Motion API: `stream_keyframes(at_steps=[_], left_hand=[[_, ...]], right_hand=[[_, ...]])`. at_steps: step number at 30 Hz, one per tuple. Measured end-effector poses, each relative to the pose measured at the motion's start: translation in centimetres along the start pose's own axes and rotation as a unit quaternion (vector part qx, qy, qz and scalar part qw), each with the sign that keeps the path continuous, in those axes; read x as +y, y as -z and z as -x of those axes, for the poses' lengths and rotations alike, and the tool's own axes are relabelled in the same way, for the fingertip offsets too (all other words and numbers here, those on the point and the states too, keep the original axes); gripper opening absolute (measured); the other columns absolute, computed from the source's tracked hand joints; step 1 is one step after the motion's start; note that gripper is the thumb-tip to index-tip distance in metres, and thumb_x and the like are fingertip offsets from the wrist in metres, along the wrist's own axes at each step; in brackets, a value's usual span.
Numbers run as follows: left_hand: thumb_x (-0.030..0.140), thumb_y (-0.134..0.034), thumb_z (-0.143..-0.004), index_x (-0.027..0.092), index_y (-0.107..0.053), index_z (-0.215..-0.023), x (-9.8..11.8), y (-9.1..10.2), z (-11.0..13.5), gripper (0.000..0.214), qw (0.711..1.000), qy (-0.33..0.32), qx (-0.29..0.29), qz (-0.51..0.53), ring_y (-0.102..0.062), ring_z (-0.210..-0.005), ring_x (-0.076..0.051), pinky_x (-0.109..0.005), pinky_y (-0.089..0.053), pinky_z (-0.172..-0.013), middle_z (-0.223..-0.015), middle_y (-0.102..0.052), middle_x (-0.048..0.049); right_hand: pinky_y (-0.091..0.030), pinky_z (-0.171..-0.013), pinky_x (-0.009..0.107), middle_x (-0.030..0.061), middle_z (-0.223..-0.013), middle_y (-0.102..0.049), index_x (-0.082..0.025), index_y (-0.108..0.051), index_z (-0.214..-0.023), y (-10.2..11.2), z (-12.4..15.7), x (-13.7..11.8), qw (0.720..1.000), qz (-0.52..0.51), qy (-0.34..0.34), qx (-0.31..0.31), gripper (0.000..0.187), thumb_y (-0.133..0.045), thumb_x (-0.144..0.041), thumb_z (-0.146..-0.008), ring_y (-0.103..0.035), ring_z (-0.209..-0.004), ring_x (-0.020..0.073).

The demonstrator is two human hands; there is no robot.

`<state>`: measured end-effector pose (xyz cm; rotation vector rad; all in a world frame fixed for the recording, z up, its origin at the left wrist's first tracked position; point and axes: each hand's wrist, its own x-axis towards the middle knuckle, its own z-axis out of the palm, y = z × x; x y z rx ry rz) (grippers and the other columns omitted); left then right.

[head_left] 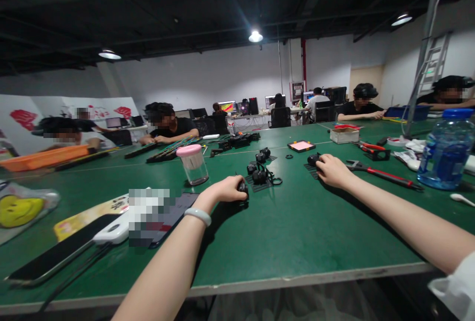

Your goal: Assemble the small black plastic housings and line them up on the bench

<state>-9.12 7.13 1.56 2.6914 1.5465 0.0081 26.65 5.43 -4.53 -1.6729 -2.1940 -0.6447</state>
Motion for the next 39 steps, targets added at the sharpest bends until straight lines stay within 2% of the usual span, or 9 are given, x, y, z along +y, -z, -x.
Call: stream_keyframes(at_steps=[9, 16, 20, 26, 27, 29, 32, 36, 39], left_hand=[[0.040, -0.048, -0.064, 0.016, -0.033, -0.117, -1.4, -1.1, -1.0, 0.060, 0.999, 0.009, 0.032, -0.015, -0.049, -0.096, -0.019, -0.026, -0.038, -0.081, -0.111, -0.049, -0.0087], [0.046, -0.046, -0.065, 0.016, -0.032, -0.118, -1.7, -1.6, -1.2, 0.062, 0.998, 0.023, 0.040, -0.037, -0.052, -0.091, -0.020, -0.027, -0.040, -0.077, -0.108, -0.052, -0.0102], [0.045, -0.044, -0.067, 0.016, -0.027, -0.121, -1.4, -1.6, -1.2, 0.063, 0.997, 0.031, 0.052, -0.053, -0.049, -0.098, -0.022, -0.028, -0.038, -0.080, -0.114, -0.047, -0.0118], [0.050, -0.043, -0.068, 0.015, -0.015, -0.126, -0.5, -1.6, -0.7, 0.073, 0.993, 0.066, 0.072, -0.071, -0.050, -0.096, -0.025, -0.031, -0.038, -0.076, -0.113, -0.046, -0.0154], [0.054, -0.040, -0.068, 0.014, -0.011, -0.127, -0.2, -1.5, -0.5, 0.076, 0.990, 0.077, 0.085, -0.077, -0.050, -0.094, -0.027, -0.033, -0.038, -0.075, -0.111, -0.046, -0.0165], [0.059, -0.037, -0.068, 0.013, -0.014, -0.126, 0.7, -1.4, -0.3, 0.078, 0.972, 0.107, 0.164, -0.129, -0.048, -0.094, -0.029, -0.036, -0.037, -0.074, -0.106, -0.047, -0.0169], [0.053, -0.033, -0.073, 0.013, -0.028, -0.120, 2.3, -1.5, -0.4, 0.061, 0.946, 0.068, 0.262, -0.179, -0.041, -0.100, -0.030, -0.039, -0.034, -0.079, -0.107, -0.045, -0.0161], [0.044, -0.035, -0.077, 0.017, -0.037, -0.113, 4.5, -2.5, -1.3, 0.045, 0.945, -0.048, 0.268, -0.178, -0.034, -0.107, -0.025, -0.036, -0.031, -0.086, -0.117, -0.038, -0.0116], [0.042, -0.035, -0.077, 0.017, -0.032, -0.117, 5.4, -3.5, -2.0, 0.047, 0.950, -0.078, 0.261, -0.156, -0.033, -0.108, -0.025, -0.036, -0.031, -0.087, -0.118, -0.036, -0.0114]], right_hand=[[-0.027, -0.084, 0.045, 0.0132, -0.118, -0.038, -0.018, -0.051, -0.099, -1.9, 0.4, -0.1, 0.997, -0.008, -0.031, -0.067, 0.031, -0.040, -0.034, -0.076, -0.024, -0.112, 0.0315], [-0.029, -0.083, 0.045, 0.0126, -0.123, -0.032, -0.019, -0.054, -0.098, -2.2, 0.4, 0.0, 0.996, -0.016, -0.031, -0.082, 0.031, -0.039, -0.035, -0.076, -0.020, -0.115, 0.0322], [-0.027, -0.083, 0.047, 0.0143, -0.124, -0.030, -0.019, -0.054, -0.098, -2.3, 0.4, -0.2, 0.996, -0.018, -0.038, -0.083, 0.030, -0.038, -0.034, -0.076, -0.018, -0.116, 0.0334], [-0.014, -0.087, 0.056, 0.0161, -0.127, -0.025, -0.015, -0.054, -0.092, -1.7, 0.4, -1.1, 0.999, 0.017, -0.038, -0.032, 0.026, -0.046, -0.027, -0.071, -0.014, -0.118, 0.0346], [-0.011, -0.088, 0.057, 0.0166, -0.127, -0.025, -0.014, -0.054, -0.092, -1.4, 0.4, -1.3, 0.999, 0.028, -0.037, -0.013, 0.026, -0.048, -0.025, -0.070, -0.013, -0.118, 0.0350], [-0.006, -0.089, 0.057, 0.0172, -0.126, -0.028, -0.013, -0.053, -0.092, -0.6, 0.3, -2.0, 0.998, 0.037, -0.032, 0.026, 0.026, -0.049, -0.022, -0.068, -0.013, -0.118, 0.0350], [-0.009, -0.092, 0.054, 0.0160, -0.122, -0.035, -0.013, -0.053, -0.093, 0.4, 0.1, -3.6, 0.998, 0.000, 0.006, 0.069, 0.024, -0.044, -0.024, -0.073, -0.018, -0.118, 0.0317], [-0.021, -0.094, 0.044, 0.0120, -0.118, -0.043, -0.015, -0.049, -0.105, 0.6, -0.2, -6.3, 0.984, -0.117, 0.122, 0.062, 0.033, -0.037, -0.032, -0.079, -0.027, -0.116, 0.0250], [-0.028, -0.093, 0.038, 0.0106, -0.123, -0.039, -0.015, -0.040, -0.117, 0.0, -0.3, -7.7, 0.963, -0.199, 0.181, 0.019, 0.043, -0.036, -0.037, -0.080, -0.030, -0.116, 0.0217]])
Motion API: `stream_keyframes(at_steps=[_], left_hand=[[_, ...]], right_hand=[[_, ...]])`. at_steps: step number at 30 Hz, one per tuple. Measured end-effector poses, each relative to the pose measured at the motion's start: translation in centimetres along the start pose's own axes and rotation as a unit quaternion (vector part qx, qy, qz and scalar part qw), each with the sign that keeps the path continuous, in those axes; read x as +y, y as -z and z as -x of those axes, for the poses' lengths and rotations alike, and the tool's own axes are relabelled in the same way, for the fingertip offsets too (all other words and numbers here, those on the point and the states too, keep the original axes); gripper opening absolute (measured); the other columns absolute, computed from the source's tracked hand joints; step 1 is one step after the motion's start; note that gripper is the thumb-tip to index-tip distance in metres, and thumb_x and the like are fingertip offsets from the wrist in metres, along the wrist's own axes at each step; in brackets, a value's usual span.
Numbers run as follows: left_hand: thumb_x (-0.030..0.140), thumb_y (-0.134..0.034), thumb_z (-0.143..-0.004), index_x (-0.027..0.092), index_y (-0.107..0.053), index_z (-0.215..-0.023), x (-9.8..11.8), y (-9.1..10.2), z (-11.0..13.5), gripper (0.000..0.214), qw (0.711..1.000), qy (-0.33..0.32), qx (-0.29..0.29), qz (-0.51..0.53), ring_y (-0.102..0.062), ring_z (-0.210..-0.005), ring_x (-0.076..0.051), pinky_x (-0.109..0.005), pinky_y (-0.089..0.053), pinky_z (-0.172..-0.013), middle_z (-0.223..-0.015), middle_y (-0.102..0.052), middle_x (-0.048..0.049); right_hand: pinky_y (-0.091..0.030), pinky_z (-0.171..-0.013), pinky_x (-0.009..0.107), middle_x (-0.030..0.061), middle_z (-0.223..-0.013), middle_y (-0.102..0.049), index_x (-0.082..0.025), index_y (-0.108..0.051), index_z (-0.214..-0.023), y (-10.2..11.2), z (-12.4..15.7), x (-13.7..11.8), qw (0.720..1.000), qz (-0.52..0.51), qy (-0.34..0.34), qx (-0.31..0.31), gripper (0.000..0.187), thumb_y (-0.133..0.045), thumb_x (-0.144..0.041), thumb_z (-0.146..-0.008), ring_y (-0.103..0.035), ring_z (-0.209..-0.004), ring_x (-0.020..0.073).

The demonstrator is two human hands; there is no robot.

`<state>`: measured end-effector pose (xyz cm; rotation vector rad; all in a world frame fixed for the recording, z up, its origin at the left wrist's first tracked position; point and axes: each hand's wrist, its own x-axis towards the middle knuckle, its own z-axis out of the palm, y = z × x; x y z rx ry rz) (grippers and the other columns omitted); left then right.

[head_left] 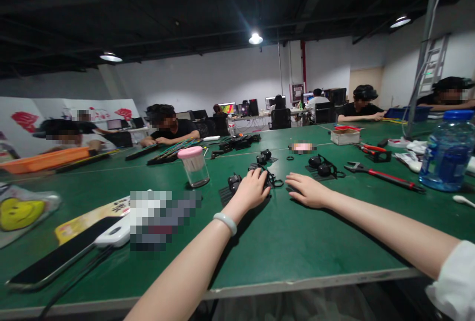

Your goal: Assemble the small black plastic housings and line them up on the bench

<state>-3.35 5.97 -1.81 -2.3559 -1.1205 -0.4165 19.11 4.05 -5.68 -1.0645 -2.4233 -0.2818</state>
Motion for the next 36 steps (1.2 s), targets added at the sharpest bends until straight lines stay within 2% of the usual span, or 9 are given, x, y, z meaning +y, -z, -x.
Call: stream_keyframes(at_steps=[4, 9, 12, 16, 21, 26, 32, 36], left_hand=[[0.040, -0.037, -0.077, 0.019, -0.021, -0.124, 0.6, -0.7, -0.2, 0.054, 1.000, -0.002, -0.003, 0.019, -0.033, -0.108, -0.026, -0.039, -0.031, -0.087, -0.121, -0.033, -0.0115], [0.038, -0.038, -0.077, 0.020, -0.022, -0.123, 1.1, -0.9, -0.4, 0.052, 0.999, -0.006, -0.040, 0.022, -0.032, -0.109, -0.026, -0.038, -0.036, -0.082, -0.120, -0.034, -0.0113], [0.034, -0.037, -0.078, 0.019, -0.029, -0.118, 1.2, -1.0, -0.6, 0.043, 0.998, -0.019, -0.048, 0.044, -0.034, -0.106, -0.023, -0.036, -0.036, -0.083, -0.115, -0.040, -0.0105], [0.027, -0.038, -0.079, 0.018, -0.038, -0.108, 1.3, -0.9, -0.8, 0.030, 0.996, -0.032, -0.030, 0.075, -0.037, -0.104, -0.022, -0.036, -0.035, -0.084, -0.106, -0.048, -0.0090], [0.025, -0.040, -0.079, 0.018, -0.043, -0.099, 1.5, -0.3, -1.0, 0.021, 0.992, -0.043, -0.023, 0.115, -0.041, -0.099, -0.019, -0.034, -0.034, -0.085, -0.099, -0.052, -0.0068], [0.026, -0.044, -0.078, 0.018, -0.046, -0.096, 1.7, 0.5, -0.8, 0.020, 0.987, -0.066, -0.019, 0.148, -0.044, -0.094, -0.018, -0.031, -0.036, -0.082, -0.094, -0.054, -0.0053], [0.027, -0.044, -0.077, 0.017, -0.048, -0.097, 2.6, 1.7, -0.4, 0.023, 0.979, -0.109, -0.010, 0.174, -0.046, -0.090, -0.017, -0.030, -0.037, -0.080, -0.090, -0.055, -0.0053], [0.028, -0.043, -0.076, 0.018, -0.049, -0.097, 3.4, 2.8, 0.0, 0.024, 0.970, -0.130, -0.017, 0.206, -0.046, -0.090, -0.017, -0.031, -0.037, -0.081, -0.090, -0.055, -0.0058]], right_hand=[[-0.026, -0.096, 0.036, 0.0076, -0.129, -0.031, -0.017, -0.031, -0.124, -1.1, -0.4, 0.1, 0.996, -0.065, 0.017, -0.057, 0.049, -0.033, -0.041, -0.081, -0.027, -0.118, 0.0200], [-0.024, -0.097, 0.039, 0.0081, -0.128, -0.034, -0.017, -0.029, -0.125, -1.8, -0.6, 0.4, 0.992, -0.086, -0.002, -0.097, 0.053, -0.031, -0.045, -0.080, -0.028, -0.118, 0.0216], [-0.025, -0.095, 0.038, 0.0094, -0.124, -0.038, -0.017, -0.031, -0.124, -1.8, -0.5, 0.3, 0.993, -0.084, -0.002, -0.085, 0.053, -0.032, -0.045, -0.080, -0.032, -0.115, 0.0216], [-0.030, -0.092, 0.036, 0.0097, -0.121, -0.040, -0.018, -0.033, -0.123, -1.3, -0.4, 0.0, 0.995, -0.081, -0.008, -0.063, 0.050, -0.036, -0.042, -0.079, -0.037, -0.110, 0.0205], [-0.028, -0.093, 0.038, 0.0082, -0.125, -0.036, -0.021, -0.032, -0.123, -1.0, -0.5, 0.0, 0.995, -0.074, -0.005, -0.071, 0.049, -0.038, -0.042, -0.079, -0.032, -0.113, 0.0211], [-0.026, -0.094, 0.038, 0.0079, -0.122, -0.040, -0.019, -0.031, -0.124, -1.0, -0.6, 0.1, 0.994, -0.066, 0.011, -0.088, 0.049, -0.034, -0.042, -0.080, -0.031, -0.114, 0.0211], [-0.034, -0.086, 0.034, 0.0096, -0.110, -0.045, -0.018, -0.038, -0.118, -0.9, -0.3, 0.1, 0.996, -0.073, -0.007, -0.054, 0.044, -0.040, -0.038, -0.079, -0.041, -0.101, 0.0199], [-0.038, -0.079, 0.032, 0.0083, -0.095, -0.048, -0.016, -0.048, -0.105, -0.8, -0.2, -0.1, 0.996, -0.083, -0.023, -0.029, 0.032, -0.045, -0.033, -0.077, -0.046, -0.089, 0.0182]])
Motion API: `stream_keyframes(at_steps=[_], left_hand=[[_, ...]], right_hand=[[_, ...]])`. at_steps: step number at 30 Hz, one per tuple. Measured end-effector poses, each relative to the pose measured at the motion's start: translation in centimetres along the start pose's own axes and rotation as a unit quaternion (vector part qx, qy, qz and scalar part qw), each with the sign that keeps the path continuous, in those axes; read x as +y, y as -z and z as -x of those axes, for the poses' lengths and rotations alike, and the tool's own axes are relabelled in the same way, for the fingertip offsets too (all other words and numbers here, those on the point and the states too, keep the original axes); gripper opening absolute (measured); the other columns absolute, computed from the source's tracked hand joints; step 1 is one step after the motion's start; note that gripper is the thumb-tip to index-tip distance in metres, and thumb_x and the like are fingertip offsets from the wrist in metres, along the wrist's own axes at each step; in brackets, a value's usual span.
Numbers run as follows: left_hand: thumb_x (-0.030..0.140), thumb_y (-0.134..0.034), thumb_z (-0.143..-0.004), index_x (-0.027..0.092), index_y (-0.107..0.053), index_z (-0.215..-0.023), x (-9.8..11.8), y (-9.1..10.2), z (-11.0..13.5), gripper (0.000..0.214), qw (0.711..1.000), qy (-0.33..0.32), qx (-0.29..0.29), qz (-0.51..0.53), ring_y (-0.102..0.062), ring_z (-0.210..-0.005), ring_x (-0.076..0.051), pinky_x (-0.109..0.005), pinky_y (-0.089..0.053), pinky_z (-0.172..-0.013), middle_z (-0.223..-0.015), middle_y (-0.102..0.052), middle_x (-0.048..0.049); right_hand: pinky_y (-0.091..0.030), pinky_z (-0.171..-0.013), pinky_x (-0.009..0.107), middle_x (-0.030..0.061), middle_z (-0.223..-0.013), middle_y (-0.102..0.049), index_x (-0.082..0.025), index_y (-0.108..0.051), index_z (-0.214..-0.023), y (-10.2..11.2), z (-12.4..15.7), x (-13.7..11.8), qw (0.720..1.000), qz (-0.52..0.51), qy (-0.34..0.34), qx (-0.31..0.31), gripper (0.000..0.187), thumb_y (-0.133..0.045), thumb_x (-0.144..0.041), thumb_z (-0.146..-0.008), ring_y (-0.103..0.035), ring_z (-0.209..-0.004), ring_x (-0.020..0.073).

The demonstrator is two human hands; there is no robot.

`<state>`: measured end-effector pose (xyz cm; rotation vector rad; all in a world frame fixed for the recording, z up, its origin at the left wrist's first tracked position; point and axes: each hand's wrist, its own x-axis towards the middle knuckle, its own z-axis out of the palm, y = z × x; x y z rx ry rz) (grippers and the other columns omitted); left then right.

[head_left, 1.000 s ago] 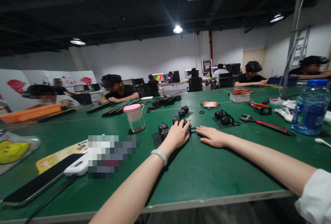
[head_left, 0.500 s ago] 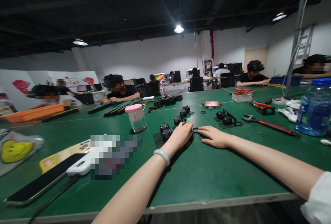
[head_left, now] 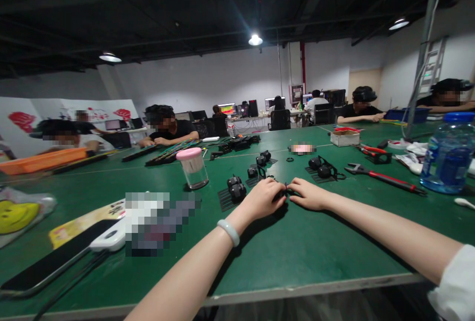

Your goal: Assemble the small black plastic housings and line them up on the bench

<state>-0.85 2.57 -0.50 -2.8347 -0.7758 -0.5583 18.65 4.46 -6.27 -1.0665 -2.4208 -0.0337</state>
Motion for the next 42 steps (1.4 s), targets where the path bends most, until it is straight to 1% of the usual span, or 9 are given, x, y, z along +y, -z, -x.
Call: stream_keyframes(at_steps=[3, 6, 10, 13, 20, 26, 30, 36, 42], left_hand=[[0.027, -0.043, -0.076, 0.018, -0.048, -0.099, 0.6, 0.6, 0.1, 0.025, 1.000, -0.010, -0.008, 0.025, -0.046, -0.091, -0.018, -0.031, -0.036, -0.082, -0.093, -0.054, -0.0059], [0.017, -0.039, -0.073, 0.018, -0.043, -0.107, 0.4, 0.9, 0.2, 0.034, 0.999, 0.006, -0.008, 0.040, -0.043, -0.099, -0.018, -0.032, -0.034, -0.088, -0.105, -0.049, -0.0058], [0.009, -0.040, -0.066, 0.018, -0.035, -0.115, -0.9, 0.2, 0.6, 0.050, 0.998, 0.050, -0.012, 0.043, -0.034, -0.111, -0.019, -0.034, -0.027, -0.096, -0.119, -0.040, -0.0058], [0.008, -0.041, -0.065, 0.018, -0.029, -0.120, -1.9, -0.7, 0.8, 0.057, 0.997, 0.040, -0.030, 0.054, -0.032, -0.114, -0.018, -0.033, -0.026, -0.097, -0.123, -0.038, -0.0060], [0.012, -0.044, -0.068, 0.022, -0.028, -0.121, -1.8, -1.1, 0.6, 0.057, 0.995, 0.044, -0.034, 0.082, -0.041, -0.105, -0.017, -0.028, -0.032, -0.092, -0.116, -0.038, -0.0062], [0.030, -0.052, -0.067, 0.023, -0.038, -0.114, -1.2, -0.7, 0.8, 0.050, 0.991, 0.096, -0.027, 0.083, -0.049, -0.090, -0.017, -0.028, -0.038, -0.085, -0.105, -0.039, -0.0046], [0.034, -0.056, -0.063, 0.020, -0.038, -0.111, -1.2, -1.0, 0.8, 0.053, 0.992, 0.101, -0.021, 0.079, -0.049, -0.090, -0.018, -0.029, -0.040, -0.082, -0.108, -0.039, -0.0060], [0.029, -0.053, -0.066, 0.017, -0.038, -0.111, -1.6, -1.3, 0.7, 0.049, 0.994, 0.088, -0.023, 0.064, -0.047, -0.095, -0.019, -0.029, -0.039, -0.082, -0.104, -0.048, -0.0073], [0.040, -0.055, -0.065, 0.019, -0.045, -0.105, -1.8, -1.2, 0.7, 0.046, 0.994, 0.092, -0.024, 0.048, -0.050, -0.090, -0.019, -0.028, -0.039, -0.078, -0.096, -0.052, -0.0053]], right_hand=[[-0.039, -0.075, 0.031, 0.0067, -0.086, -0.048, -0.015, -0.051, -0.096, 0.1, 0.0, -0.1, 1.000, 0.002, -0.012, 0.014, 0.026, -0.046, -0.031, -0.076, -0.047, -0.082, 0.0174], [-0.038, -0.074, 0.031, 0.0064, -0.085, -0.048, -0.015, -0.050, -0.093, 0.3, 0.1, -0.3, 1.000, 0.007, -0.012, 0.019, 0.023, -0.047, -0.030, -0.076, -0.046, -0.082, 0.0174], [-0.037, -0.075, 0.031, 0.0073, -0.087, -0.049, -0.015, -0.051, -0.092, 0.5, 0.0, -0.5, 0.999, 0.022, -0.005, 0.026, 0.021, -0.047, -0.028, -0.076, -0.046, -0.084, 0.0179], [-0.036, -0.076, 0.032, 0.0076, -0.087, -0.050, -0.014, -0.051, -0.093, 0.6, 0.0, -0.7, 0.999, 0.038, -0.001, 0.026, 0.021, -0.046, -0.027, -0.077, -0.046, -0.084, 0.0180], [-0.036, -0.076, 0.032, 0.0082, -0.089, -0.050, -0.014, -0.051, -0.091, 0.8, 0.2, -0.8, 0.998, 0.052, 0.000, 0.023, 0.023, -0.046, -0.030, -0.076, -0.046, -0.084, 0.0184], [-0.036, -0.075, 0.032, 0.0083, -0.089, -0.051, -0.015, -0.051, -0.095, 1.0, 0.3, -0.9, 0.999, 0.051, 0.007, 0.016, 0.028, -0.048, -0.032, -0.074, -0.046, -0.083, 0.0189], [-0.036, -0.076, 0.033, 0.0091, -0.094, -0.050, -0.015, -0.049, -0.101, 1.2, 0.5, -1.1, 0.999, 0.045, 0.020, 0.011, 0.040, -0.050, -0.042, -0.071, -0.044, -0.088, 0.0208], [-0.036, -0.076, 0.035, 0.0104, -0.095, -0.050, -0.014, -0.048, -0.100, 1.1, 0.5, -1.5, 1.000, 0.019, 0.016, 0.004, 0.052, -0.047, -0.055, -0.067, -0.045, -0.089, 0.0220], [-0.037, -0.076, 0.035, 0.0101, -0.095, -0.051, -0.014, -0.047, -0.102, 1.1, 0.5, -1.6, 1.000, 0.013, 0.001, 0.000, 0.057, -0.046, -0.059, -0.066, -0.046, -0.089, 0.0221]])
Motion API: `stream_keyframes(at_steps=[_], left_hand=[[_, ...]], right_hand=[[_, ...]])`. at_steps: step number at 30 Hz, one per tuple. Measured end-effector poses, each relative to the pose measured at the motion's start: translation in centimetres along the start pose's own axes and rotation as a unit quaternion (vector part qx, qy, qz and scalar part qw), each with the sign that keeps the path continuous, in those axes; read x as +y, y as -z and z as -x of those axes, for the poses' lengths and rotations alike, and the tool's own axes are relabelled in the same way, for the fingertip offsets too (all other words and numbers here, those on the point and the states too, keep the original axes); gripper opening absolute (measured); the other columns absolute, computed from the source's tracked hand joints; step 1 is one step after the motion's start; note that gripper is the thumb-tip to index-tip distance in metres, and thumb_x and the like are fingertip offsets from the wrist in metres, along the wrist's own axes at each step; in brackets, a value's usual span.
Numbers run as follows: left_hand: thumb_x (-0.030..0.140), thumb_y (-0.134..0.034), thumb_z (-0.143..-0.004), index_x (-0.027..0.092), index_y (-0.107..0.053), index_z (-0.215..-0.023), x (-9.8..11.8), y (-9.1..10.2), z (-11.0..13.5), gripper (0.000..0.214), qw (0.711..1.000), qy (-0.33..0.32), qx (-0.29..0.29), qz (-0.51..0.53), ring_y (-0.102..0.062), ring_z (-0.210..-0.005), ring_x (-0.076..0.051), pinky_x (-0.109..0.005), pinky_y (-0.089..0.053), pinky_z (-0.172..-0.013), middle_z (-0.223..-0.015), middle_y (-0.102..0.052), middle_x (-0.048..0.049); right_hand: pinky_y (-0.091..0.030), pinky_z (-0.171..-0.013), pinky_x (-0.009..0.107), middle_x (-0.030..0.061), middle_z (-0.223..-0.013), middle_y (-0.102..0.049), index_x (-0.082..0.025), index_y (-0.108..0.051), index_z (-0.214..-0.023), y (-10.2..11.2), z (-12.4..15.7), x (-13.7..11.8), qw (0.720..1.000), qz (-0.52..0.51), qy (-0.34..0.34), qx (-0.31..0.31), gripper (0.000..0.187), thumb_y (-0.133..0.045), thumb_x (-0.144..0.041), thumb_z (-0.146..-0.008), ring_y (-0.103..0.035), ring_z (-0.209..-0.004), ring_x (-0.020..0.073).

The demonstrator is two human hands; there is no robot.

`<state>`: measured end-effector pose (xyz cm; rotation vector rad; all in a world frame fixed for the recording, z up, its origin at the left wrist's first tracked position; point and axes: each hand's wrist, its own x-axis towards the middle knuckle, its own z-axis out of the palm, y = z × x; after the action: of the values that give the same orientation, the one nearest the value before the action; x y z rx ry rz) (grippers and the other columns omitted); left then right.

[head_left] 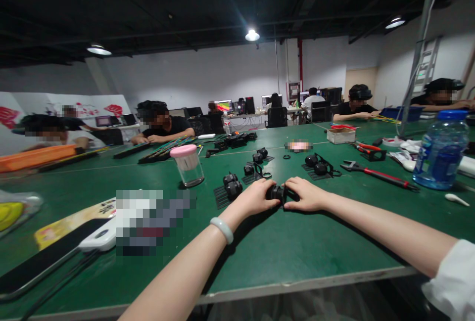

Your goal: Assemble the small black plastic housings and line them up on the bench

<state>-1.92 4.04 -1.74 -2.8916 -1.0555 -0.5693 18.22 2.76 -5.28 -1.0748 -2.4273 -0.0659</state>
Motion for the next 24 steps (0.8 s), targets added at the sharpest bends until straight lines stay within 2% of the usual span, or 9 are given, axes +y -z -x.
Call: stream_keyframes(at_steps=[7, 15, 20, 24], left_hand=[[0.052, -0.048, -0.067, 0.018, -0.052, -0.090, -0.02, 0.29, -0.07, 0.042, 0.999, 0.011, -0.032, 0.002, -0.052, -0.070, -0.016, -0.023, -0.037, -0.058, -0.078, -0.056, -0.0032], [0.053, -0.050, -0.066, 0.017, -0.053, -0.092, -0.09, 0.30, -0.19, 0.044, 0.999, 0.008, -0.049, 0.022, -0.052, -0.066, -0.016, -0.022, -0.034, -0.055, -0.076, -0.057, -0.0034], [0.047, -0.050, -0.068, 0.017, -0.052, -0.093, 0.47, 0.87, 0.14, 0.040, 0.993, 0.015, -0.067, 0.091, -0.049, -0.058, -0.012, -0.020, -0.031, -0.049, -0.070, -0.055, -0.0005], [0.044, -0.056, -0.062, 0.017, -0.050, -0.098, 0.82, 0.97, 0.30, 0.045, 0.988, 0.012, -0.070, 0.137, -0.048, -0.057, -0.011, -0.019, -0.031, -0.047, -0.069, -0.054, 0.0015]], right_hand=[[-0.036, -0.077, 0.035, 0.0105, -0.097, -0.051, -0.015, -0.046, -0.104, -0.10, 0.00, 0.16, 1.000, -0.007, -0.001, -0.004, 0.060, -0.046, -0.060, -0.065, -0.046, -0.091, 0.0228], [-0.035, -0.079, 0.037, 0.0121, -0.104, -0.048, -0.015, -0.044, -0.109, -0.40, 0.05, 0.46, 1.000, -0.006, 0.008, -0.013, 0.063, -0.045, -0.060, -0.065, -0.044, -0.095, 0.0241], [-0.035, -0.079, 0.038, 0.0124, -0.104, -0.048, -0.015, -0.043, -0.109, -0.34, 0.11, 0.52, 1.000, -0.007, 0.009, -0.021, 0.063, -0.044, -0.061, -0.065, -0.043, -0.095, 0.0243], [-0.035, -0.078, 0.038, 0.0121, -0.103, -0.048, -0.015, -0.044, -0.108, -0.31, 0.12, 0.44, 1.000, -0.017, 0.012, -0.022, 0.062, -0.046, -0.059, -0.065, -0.043, -0.094, 0.0239]])
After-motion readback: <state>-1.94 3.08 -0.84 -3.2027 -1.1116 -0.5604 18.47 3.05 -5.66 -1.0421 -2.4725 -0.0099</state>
